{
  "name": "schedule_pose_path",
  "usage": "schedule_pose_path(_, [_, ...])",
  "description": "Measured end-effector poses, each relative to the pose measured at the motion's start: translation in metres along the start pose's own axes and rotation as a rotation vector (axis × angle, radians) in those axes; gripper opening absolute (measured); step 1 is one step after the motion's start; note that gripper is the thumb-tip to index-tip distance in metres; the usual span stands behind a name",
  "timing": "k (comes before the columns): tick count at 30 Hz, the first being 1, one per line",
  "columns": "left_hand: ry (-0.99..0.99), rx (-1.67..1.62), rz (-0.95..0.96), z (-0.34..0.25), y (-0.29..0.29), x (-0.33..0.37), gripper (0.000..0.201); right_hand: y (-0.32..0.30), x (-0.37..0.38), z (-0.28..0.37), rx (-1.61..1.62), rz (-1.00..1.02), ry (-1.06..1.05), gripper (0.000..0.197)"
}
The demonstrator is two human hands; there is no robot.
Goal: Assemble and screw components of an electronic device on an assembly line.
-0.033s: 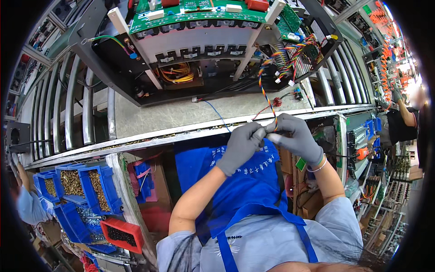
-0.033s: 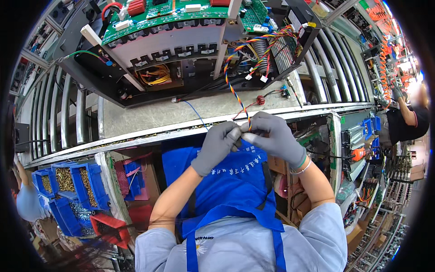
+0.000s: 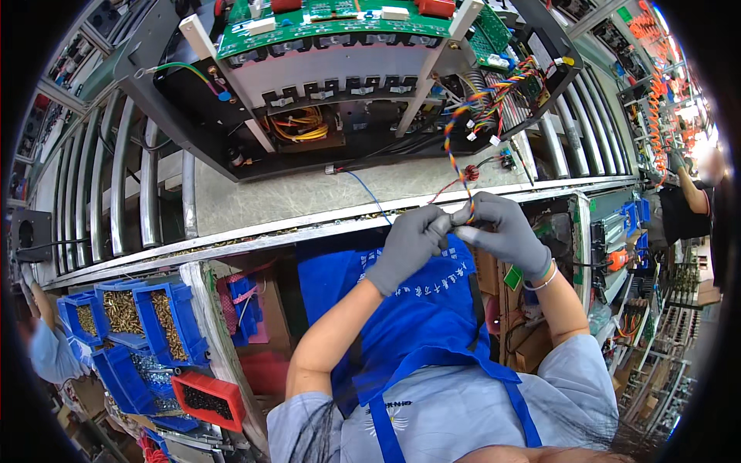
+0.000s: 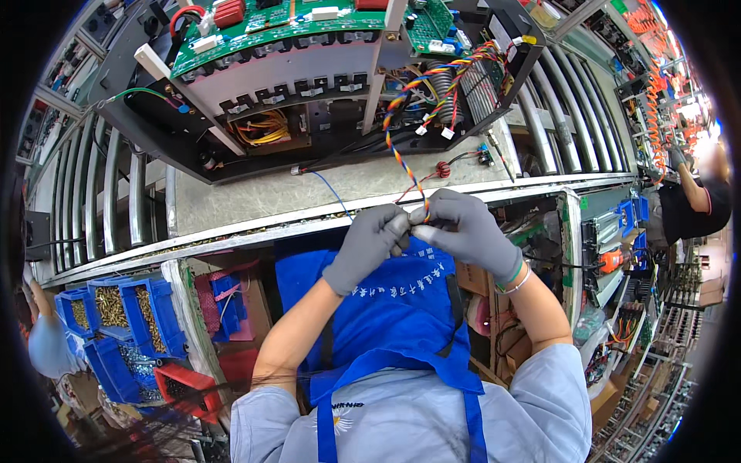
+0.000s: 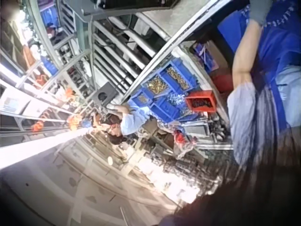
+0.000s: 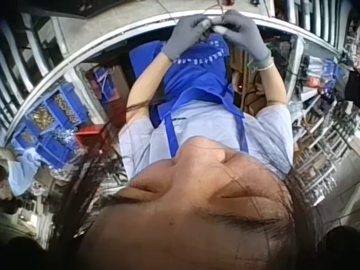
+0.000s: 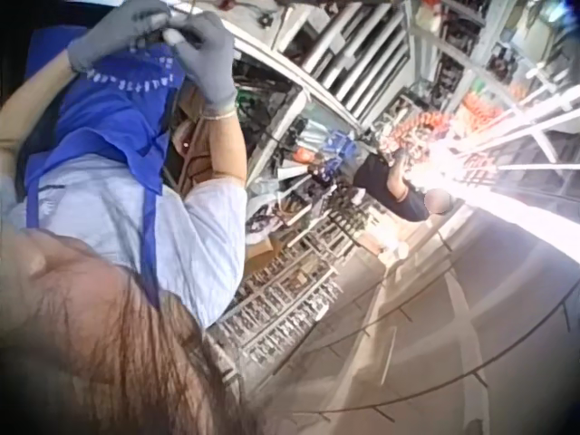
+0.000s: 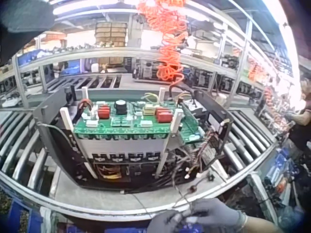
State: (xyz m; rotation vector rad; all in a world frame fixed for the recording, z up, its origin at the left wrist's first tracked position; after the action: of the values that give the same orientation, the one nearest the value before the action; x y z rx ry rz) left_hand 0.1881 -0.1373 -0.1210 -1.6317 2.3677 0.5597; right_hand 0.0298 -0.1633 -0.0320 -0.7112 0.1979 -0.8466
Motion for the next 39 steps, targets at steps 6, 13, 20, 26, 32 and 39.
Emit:
schedule_pose_path(6, [-0.157, -0.079, 0.159, -0.010, -0.012, 0.035, 0.034, -0.014, 0.014, -0.019, -0.133, -0.011, -0.137, 0.016])
schedule_pose_path(13, [0.099, 0.334, -0.342, -0.048, -0.016, 0.080, 0.032, -0.042, 0.047, -0.056, -0.684, -0.224, -0.201, 0.012])
schedule_pose_path(20, [0.244, 0.659, -0.543, -0.040, -0.015, 0.107, 0.046, -0.024, 0.066, -0.088, -0.698, -0.318, -0.150, 0.012])
schedule_pose_path(26, [0.158, 0.818, -0.444, -0.029, -0.013, 0.104, 0.043, -0.009, 0.080, -0.095, -0.811, -0.552, -0.256, 0.014])
schedule_pose_path(32, [0.172, 0.806, -0.436, -0.024, -0.016, 0.107, 0.040, -0.005, 0.086, -0.108, -0.867, -0.356, 0.158, 0.021])
schedule_pose_path(39, [0.174, 0.764, -0.411, -0.017, -0.016, 0.113, 0.037, 0.000, 0.092, -0.104, -0.743, -0.399, 0.250, 0.021])
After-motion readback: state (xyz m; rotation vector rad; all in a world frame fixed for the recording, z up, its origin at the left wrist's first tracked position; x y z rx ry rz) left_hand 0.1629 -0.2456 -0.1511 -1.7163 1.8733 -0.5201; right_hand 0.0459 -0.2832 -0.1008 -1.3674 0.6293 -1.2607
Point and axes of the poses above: each hand's wrist, its own x-axis towards the middle knuckle, its own y-axis out of the palm, z = x × y, the point moved 3 cm from there along x, towards the middle knuckle, and after that the axes turned 14 degrees about -y, right-handed, at the moved point
